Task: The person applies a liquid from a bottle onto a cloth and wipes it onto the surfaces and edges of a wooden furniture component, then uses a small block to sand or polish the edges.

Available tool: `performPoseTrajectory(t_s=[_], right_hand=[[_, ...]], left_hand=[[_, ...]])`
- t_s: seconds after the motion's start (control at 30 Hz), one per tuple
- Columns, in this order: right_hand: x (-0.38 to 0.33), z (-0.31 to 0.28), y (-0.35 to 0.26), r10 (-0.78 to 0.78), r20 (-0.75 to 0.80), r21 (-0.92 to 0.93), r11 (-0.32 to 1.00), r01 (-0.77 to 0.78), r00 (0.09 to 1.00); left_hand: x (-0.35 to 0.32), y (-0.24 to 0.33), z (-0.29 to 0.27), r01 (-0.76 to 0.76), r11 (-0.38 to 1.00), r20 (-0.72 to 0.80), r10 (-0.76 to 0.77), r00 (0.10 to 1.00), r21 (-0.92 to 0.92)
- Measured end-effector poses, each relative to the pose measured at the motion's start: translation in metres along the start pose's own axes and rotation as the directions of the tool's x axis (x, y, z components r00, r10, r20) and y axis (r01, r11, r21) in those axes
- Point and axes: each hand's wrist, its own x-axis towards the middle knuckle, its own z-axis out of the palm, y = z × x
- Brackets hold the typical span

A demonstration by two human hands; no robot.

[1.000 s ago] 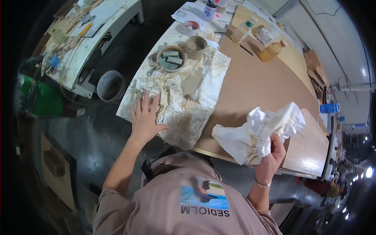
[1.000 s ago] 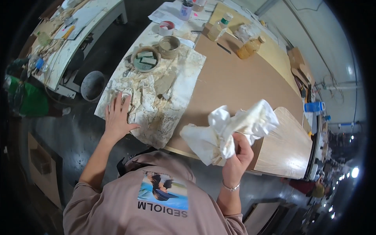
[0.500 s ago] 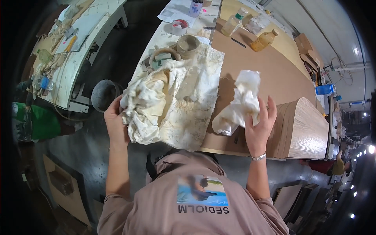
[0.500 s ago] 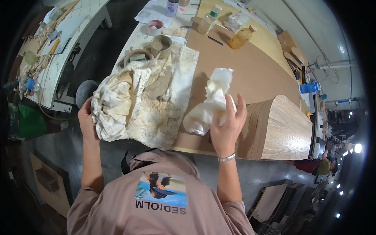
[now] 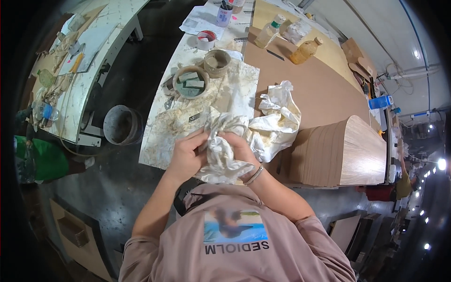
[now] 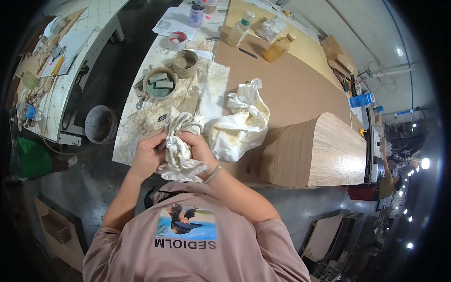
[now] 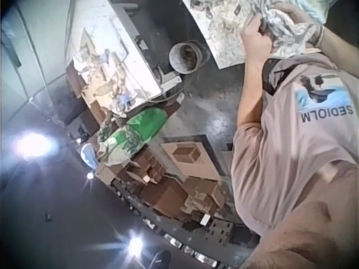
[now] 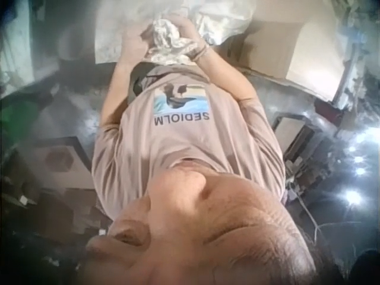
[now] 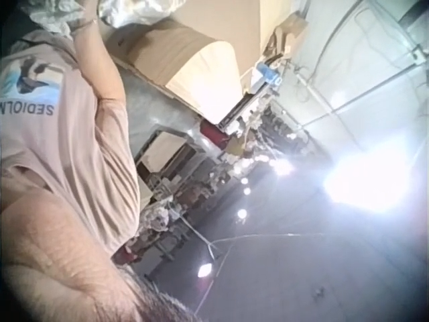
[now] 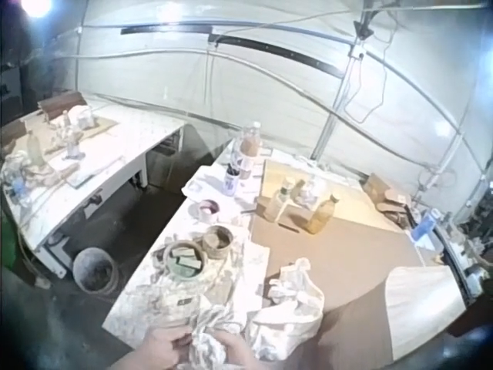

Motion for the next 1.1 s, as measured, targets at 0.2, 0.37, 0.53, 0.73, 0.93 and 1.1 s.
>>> performPoseTrajectory(t_s=[0.2, 0.37, 0.53, 0.73, 0.93, 1.1], right_hand=[[0.005, -0.02, -0.02, -0.109, 0.154, 0.291, 0.955, 0.06, 0.982], [0.005, 0.021, -0.011, -0.533, 0.545, -0.824, -0.2, 0.53, 0.647], [-0.011, 0.03, -0.021, -0.221, 0.658, -0.747, -0.318, 0.584, 0.72], [-0.012, 0.028, -0.006, -0.429, 0.264, -0.711, 0.519, 0.474, 0.864], [-0.007, 0.021, -0.008, -0.347, 0.042, -0.515, 0.796, 0.317, 0.937], [-0.004, 0.03, 0.003, -0.344, -0.06, -0.68, 0.702, 0.214, 0.937]], left_hand=[[-0.019, -0.016, -0.013, 0.328, 0.752, 0.048, -0.368, 0.929, -0.572], [-0.017, -0.005, 0.008, 0.379, 0.406, 0.28, -0.283, 0.917, -0.832], [-0.013, 0.0, 0.012, 0.411, 0.255, 0.237, -0.514, 0.824, -0.875], [-0.004, -0.001, 0.009, -0.103, 0.981, -0.152, 0.079, 0.985, -0.162], [-0.004, 0.027, -0.004, -0.019, 0.998, -0.023, 0.018, 1.0, -0.067], [-0.015, 0.009, -0.01, -0.173, 0.964, 0.167, 0.14, 0.976, 0.201]])
